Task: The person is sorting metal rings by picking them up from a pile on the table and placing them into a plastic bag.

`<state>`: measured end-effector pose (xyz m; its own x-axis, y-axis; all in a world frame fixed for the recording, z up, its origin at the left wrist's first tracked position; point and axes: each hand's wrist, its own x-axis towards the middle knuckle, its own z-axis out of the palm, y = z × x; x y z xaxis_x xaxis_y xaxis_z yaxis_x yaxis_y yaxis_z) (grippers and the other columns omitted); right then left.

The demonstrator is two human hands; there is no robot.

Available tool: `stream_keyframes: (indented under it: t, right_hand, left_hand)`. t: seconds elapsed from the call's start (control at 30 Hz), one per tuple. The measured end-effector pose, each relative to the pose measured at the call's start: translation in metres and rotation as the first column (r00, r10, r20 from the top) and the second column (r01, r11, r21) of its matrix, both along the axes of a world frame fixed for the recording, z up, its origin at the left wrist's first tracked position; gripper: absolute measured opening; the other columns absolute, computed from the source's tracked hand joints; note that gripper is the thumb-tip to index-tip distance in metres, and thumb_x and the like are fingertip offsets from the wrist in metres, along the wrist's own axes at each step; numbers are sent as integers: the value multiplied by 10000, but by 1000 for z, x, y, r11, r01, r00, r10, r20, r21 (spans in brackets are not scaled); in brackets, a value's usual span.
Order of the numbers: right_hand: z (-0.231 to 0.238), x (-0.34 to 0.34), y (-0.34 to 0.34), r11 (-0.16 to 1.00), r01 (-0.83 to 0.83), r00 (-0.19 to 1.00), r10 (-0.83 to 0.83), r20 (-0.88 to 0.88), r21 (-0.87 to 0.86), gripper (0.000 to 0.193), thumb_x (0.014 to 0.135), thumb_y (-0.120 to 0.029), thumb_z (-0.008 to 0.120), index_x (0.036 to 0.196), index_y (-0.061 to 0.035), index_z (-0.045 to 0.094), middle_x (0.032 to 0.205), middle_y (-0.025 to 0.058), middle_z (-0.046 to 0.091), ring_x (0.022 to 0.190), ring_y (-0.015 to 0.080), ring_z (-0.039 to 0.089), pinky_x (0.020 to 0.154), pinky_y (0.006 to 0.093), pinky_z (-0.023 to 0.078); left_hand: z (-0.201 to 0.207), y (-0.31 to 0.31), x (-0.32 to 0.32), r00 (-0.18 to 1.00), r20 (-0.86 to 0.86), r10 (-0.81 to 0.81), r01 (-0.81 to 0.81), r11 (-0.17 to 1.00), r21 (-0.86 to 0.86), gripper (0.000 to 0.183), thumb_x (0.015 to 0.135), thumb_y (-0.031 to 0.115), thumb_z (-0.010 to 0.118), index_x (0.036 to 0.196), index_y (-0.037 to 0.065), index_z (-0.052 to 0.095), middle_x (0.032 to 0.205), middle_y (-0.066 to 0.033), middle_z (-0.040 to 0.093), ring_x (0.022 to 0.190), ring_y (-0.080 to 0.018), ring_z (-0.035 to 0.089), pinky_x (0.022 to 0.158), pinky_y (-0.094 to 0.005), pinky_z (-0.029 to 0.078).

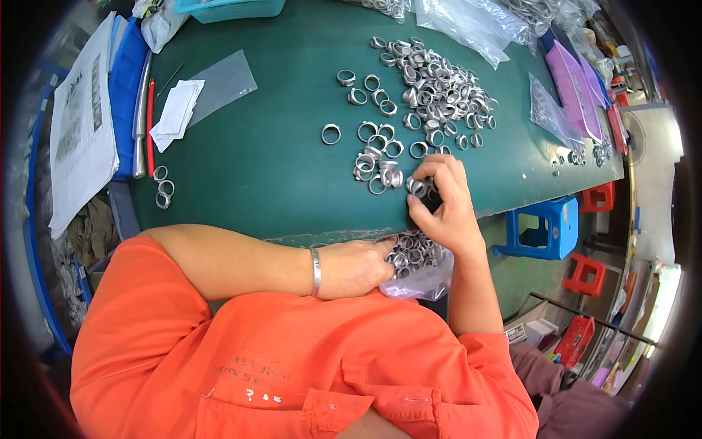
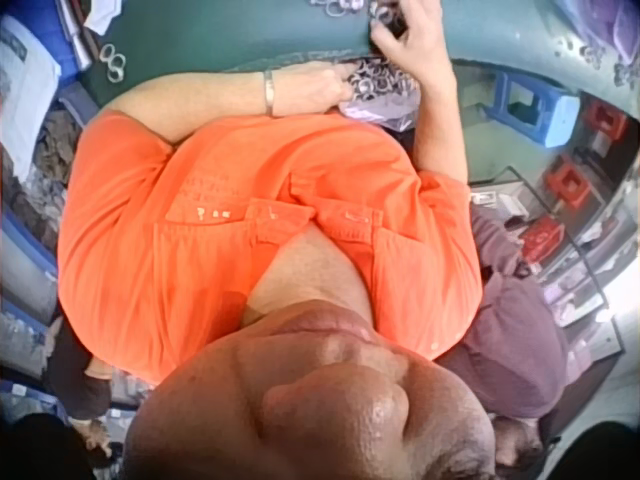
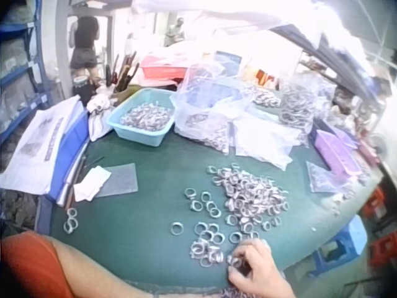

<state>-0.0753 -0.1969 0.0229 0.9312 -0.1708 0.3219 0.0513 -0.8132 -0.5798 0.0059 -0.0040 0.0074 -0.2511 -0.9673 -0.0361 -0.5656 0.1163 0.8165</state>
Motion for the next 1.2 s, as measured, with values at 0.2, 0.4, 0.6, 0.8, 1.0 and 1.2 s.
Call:
stream_keyframes:
  t: [0.2, 0.4, 0.6, 0.8, 1.0, 1.2]
  right_hand:
    - [4, 13, 15, 995, -11, 1000, 8, 30, 101, 316, 726, -87, 729, 1018, -72, 610, 1017, 106, 558, 939, 284, 518, 857, 371, 376]
    - [-6, 6, 7, 990, 23, 998, -32, 62, 140, 149, 724, -25, 711, 832, -49, 612, 939, 111, 579, 876, 275, 538, 793, 369, 423]
    - [-2, 20, 20, 999, -4, 993, 0, 119, 36, 468, 682, -118, 772, 1125, -67, 628, 1098, 115, 583, 967, 298, 536, 848, 377, 425]
    - [-2, 24, 21, 997, -20, 999, 22, 32, -77, 413, 625, -202, 821, 990, -93, 661, 1009, 68, 578, 914, 279, 526, 783, 378, 408]
    - [2, -6, 11, 995, -102, 995, 102, 10, -4, 232, 641, -123, 754, 841, -96, 641, 955, 52, 569, 888, 271, 527, 749, 385, 398]
    - [5, -50, 6, 887, -340, 938, 344, 42, 311, 153, 683, -42, 727, 810, -81, 651, 928, 74, 617, 856, 267, 568, 757, 360, 424]
  left_hand:
    - [-5, 0, -1, 1000, -25, 1, -1, 1000, -11, 166, 773, 80, 569, 815, -70, 625, 1277, -438, 413, 1011, -475, 593, 912, -419, 492]
    - [-4, -1, -1, 999, -46, 10, -9, 1000, 15, 181, 775, 88, 573, 822, -80, 622, 1291, -434, 405, 1025, -475, 587, 919, -419, 487]
    - [-9, -4, -1, 998, -61, 3, -2, 1000, 13, 160, 787, 67, 557, 826, -77, 616, 1304, -421, 402, 990, -460, 606, 883, -413, 507]
    - [-13, -9, -3, 993, -117, -3, 7, 999, 33, 127, 797, 58, 560, 808, -58, 610, 1276, -390, 445, 827, -393, 653, 753, -384, 546]
    - [-2, -13, 4, 995, -87, -43, 48, 997, 53, 147, 778, 74, 605, 856, -51, 617, 1136, -312, 528, 906, -372, 619, 781, -382, 515]
    - [-6, -7, -4, 973, -212, 88, -70, 993, 91, 190, 792, 99, 622, 903, -55, 637, 1260, -353, 453, 1090, -441, 558, 885, -421, 488]
